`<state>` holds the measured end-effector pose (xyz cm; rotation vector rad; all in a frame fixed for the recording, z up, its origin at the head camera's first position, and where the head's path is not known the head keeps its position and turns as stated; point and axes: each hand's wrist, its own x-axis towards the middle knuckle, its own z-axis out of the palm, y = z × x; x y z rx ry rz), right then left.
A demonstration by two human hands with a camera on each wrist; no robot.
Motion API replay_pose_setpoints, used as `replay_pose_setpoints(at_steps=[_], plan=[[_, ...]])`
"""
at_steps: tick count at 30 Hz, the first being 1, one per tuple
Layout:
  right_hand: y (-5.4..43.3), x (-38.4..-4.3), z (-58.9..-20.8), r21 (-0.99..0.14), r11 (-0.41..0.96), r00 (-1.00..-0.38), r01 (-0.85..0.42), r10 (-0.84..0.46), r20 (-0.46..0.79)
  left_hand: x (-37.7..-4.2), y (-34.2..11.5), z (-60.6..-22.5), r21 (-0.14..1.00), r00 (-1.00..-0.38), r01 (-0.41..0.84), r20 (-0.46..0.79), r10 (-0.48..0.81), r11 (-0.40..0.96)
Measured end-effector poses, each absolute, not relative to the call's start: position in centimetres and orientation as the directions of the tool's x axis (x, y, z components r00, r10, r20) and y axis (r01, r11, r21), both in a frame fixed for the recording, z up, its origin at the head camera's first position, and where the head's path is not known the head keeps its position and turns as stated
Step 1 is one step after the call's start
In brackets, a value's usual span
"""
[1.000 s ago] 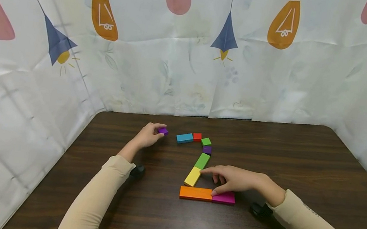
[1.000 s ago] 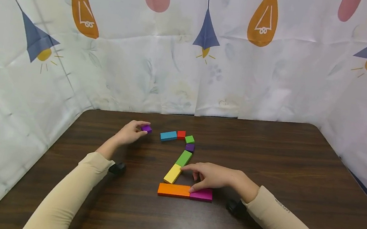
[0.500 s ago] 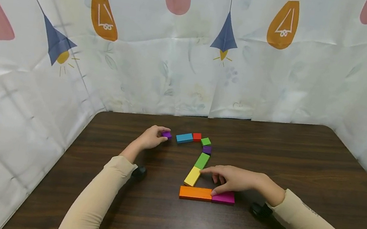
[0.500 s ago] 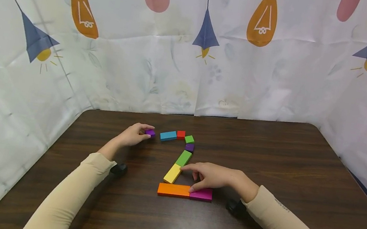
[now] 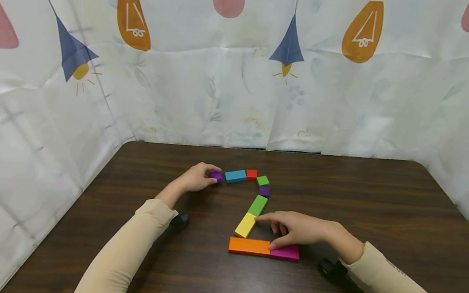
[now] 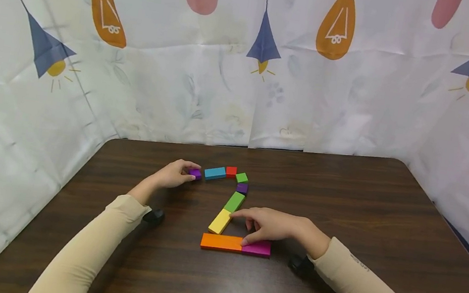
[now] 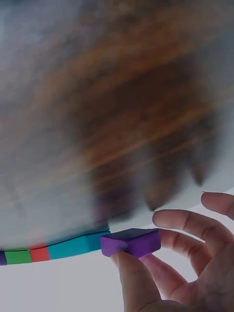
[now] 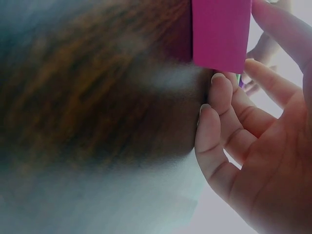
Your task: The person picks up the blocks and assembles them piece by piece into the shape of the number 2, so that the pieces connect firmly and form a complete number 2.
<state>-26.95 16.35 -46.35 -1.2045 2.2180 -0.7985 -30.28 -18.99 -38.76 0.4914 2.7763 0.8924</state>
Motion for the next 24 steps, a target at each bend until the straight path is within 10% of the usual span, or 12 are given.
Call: replay_pose_setpoints(at_steps=[24], plan=[[15.3,-23.7,-41.0,-0.685,0.418,-0.473,-0.597,-0.873,-0.121,-30.5,-18.5,-38.8,0.552,-0.935,0.227,-0.108,0.339,0.803]])
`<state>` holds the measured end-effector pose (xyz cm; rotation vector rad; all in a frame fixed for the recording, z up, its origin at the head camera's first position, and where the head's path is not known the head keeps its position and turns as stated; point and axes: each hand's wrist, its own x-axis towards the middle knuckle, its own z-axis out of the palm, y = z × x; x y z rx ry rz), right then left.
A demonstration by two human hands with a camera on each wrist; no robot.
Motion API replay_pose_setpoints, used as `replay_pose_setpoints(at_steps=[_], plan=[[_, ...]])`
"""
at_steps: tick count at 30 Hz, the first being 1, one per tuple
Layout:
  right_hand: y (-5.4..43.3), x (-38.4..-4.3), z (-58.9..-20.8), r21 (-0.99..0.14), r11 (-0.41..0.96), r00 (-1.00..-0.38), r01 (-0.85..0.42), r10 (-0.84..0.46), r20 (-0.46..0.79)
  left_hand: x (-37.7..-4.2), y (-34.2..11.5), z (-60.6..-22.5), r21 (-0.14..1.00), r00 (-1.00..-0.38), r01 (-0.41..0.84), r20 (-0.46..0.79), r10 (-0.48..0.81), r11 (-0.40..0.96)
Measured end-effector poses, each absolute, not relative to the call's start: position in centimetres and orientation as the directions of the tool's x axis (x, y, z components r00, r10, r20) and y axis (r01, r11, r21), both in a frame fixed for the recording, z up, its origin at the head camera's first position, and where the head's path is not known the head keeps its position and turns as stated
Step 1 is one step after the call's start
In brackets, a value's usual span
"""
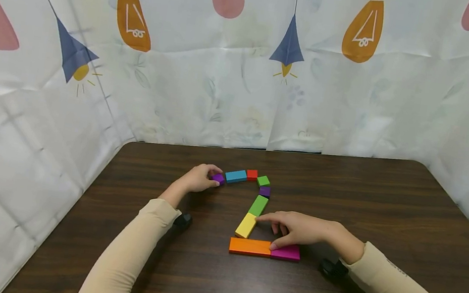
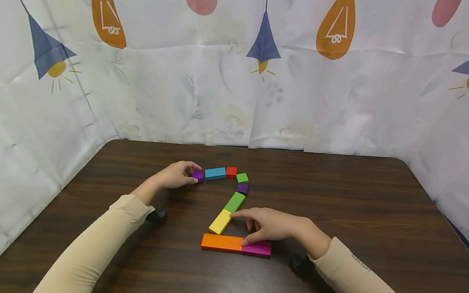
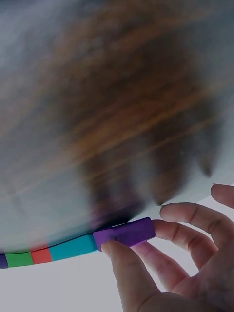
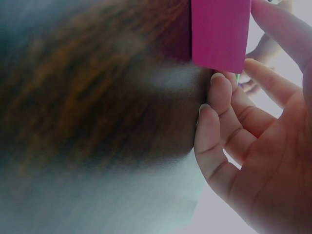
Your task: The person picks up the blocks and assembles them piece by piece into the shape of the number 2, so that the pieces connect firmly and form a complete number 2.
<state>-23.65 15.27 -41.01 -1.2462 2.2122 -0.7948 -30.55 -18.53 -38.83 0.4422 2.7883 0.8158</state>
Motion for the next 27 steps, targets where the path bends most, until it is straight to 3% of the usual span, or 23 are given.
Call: replay_pose_setpoints(at_steps=[9,17,27], plan=[[14.9,-23.2,-40.1,-0.702,0.447,-0.488,-0.554,-0.858,-0.161,-30.7,-18.3,-39.0,0.544,-0.938,0.218,-0.114,0.329,0.810],[15.9,-25.9,-44.9,-0.715,0.402,-0.468,-0.572,-0.876,-0.118,-30.8,-18.3,-39.2,0.543,-0.939,0.217,-0.110,0.325,0.811],[15.4,-24.4,-42.1,-0.721,0.409,-0.482,-0.559,-0.868,-0.119,-30.6,-18.2,-38.9,0.557,-0.939,0.205,-0.121,0.322,0.805]])
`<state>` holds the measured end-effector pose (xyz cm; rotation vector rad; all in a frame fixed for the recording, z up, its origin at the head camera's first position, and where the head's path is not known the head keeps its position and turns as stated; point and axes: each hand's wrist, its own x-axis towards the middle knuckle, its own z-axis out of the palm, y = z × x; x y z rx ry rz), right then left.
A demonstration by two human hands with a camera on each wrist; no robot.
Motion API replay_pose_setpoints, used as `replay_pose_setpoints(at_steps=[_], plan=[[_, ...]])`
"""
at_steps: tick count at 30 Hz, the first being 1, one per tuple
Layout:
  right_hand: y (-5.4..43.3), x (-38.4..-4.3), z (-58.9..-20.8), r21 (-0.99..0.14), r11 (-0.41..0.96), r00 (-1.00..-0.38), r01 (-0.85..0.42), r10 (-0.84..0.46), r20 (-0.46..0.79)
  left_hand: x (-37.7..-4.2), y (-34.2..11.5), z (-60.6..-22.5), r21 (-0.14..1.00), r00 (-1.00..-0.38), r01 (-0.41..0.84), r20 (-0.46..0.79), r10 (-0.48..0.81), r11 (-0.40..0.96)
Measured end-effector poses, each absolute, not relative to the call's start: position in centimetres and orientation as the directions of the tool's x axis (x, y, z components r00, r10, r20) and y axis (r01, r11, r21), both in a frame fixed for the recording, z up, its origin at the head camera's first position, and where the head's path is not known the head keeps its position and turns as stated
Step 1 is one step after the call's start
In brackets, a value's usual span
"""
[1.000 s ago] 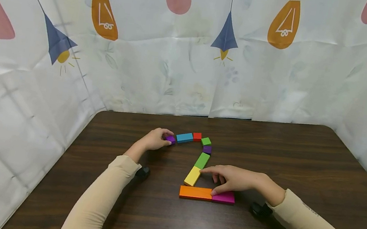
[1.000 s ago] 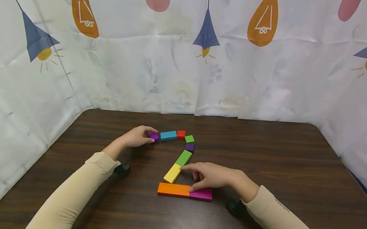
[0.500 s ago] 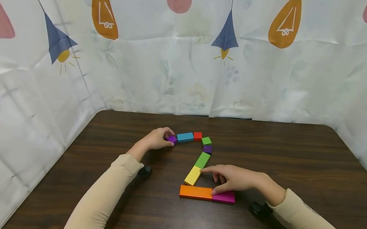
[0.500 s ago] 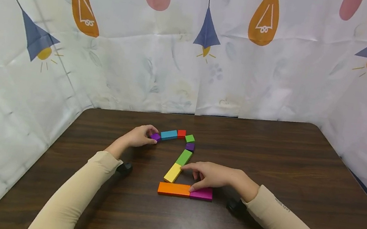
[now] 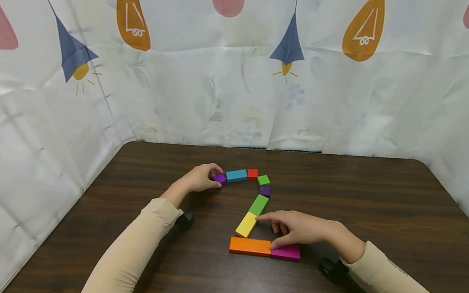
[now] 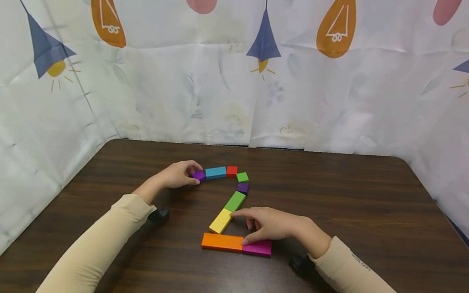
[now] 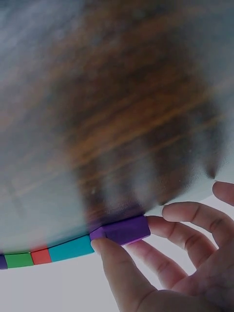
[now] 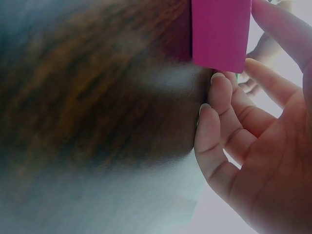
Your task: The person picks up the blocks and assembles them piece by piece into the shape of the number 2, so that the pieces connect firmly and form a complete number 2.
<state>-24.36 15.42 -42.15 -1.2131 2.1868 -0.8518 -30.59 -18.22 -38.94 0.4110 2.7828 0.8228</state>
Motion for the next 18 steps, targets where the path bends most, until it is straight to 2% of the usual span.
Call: replay_pose_setpoints(at_steps=[5,11,18], plan=[[15.3,-23.9,-41.2,-0.725,0.403,-0.470,-0.559,-0.874,-0.123,-30.6,-18.2,-39.0,0.554,-0.938,0.207,-0.123,0.325,0.806],[15.7,-24.7,-42.7,-0.720,0.392,-0.475,-0.572,-0.875,-0.099,-30.6,-18.2,-38.9,0.553,-0.937,0.207,-0.125,0.326,0.807],[14.9,-23.1,-39.9,-0.714,0.454,-0.501,-0.532,-0.849,-0.167,-30.5,-18.2,-38.8,0.561,-0.936,0.197,-0.136,0.324,0.804]])
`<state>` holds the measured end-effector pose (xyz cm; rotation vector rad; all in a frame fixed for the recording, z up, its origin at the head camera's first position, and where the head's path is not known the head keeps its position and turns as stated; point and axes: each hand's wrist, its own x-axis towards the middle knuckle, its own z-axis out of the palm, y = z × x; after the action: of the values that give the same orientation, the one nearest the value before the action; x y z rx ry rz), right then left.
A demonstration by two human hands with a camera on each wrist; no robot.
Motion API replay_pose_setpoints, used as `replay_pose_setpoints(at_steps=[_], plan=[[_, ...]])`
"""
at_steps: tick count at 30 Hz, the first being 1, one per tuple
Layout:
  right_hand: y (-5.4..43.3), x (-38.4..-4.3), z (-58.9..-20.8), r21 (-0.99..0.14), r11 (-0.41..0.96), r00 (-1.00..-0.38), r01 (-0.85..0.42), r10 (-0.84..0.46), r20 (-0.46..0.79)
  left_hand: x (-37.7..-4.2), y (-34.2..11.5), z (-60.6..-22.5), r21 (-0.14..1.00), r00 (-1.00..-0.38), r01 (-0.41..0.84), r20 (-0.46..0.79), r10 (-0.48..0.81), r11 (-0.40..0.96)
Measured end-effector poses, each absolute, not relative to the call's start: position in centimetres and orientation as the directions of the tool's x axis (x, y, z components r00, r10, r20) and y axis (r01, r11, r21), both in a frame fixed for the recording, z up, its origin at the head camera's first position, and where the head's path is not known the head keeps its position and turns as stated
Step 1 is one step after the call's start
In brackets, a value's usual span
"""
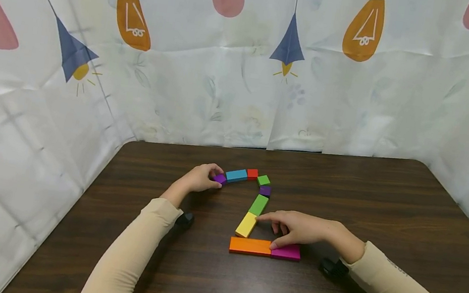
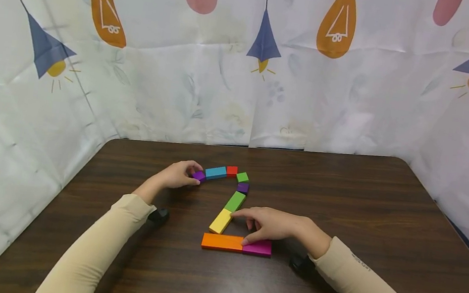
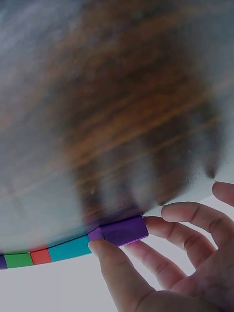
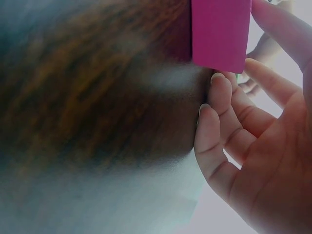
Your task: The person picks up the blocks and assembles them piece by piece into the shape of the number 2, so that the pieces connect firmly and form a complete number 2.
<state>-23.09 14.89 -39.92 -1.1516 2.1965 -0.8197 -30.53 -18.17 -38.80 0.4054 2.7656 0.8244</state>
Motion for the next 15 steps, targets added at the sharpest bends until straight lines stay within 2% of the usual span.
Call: replay_pose_setpoints(at_steps=[10,15], plan=[[14.6,-22.6,-39.2,-0.689,0.495,-0.524,-0.529,-0.829,-0.193,-30.4,-18.1,-38.6,0.567,-0.936,0.191,-0.139,0.322,0.801],[15.3,-24.4,-42.2,-0.710,0.448,-0.502,-0.543,-0.851,-0.152,-30.4,-18.1,-38.6,0.569,-0.935,0.194,-0.138,0.326,0.799]])
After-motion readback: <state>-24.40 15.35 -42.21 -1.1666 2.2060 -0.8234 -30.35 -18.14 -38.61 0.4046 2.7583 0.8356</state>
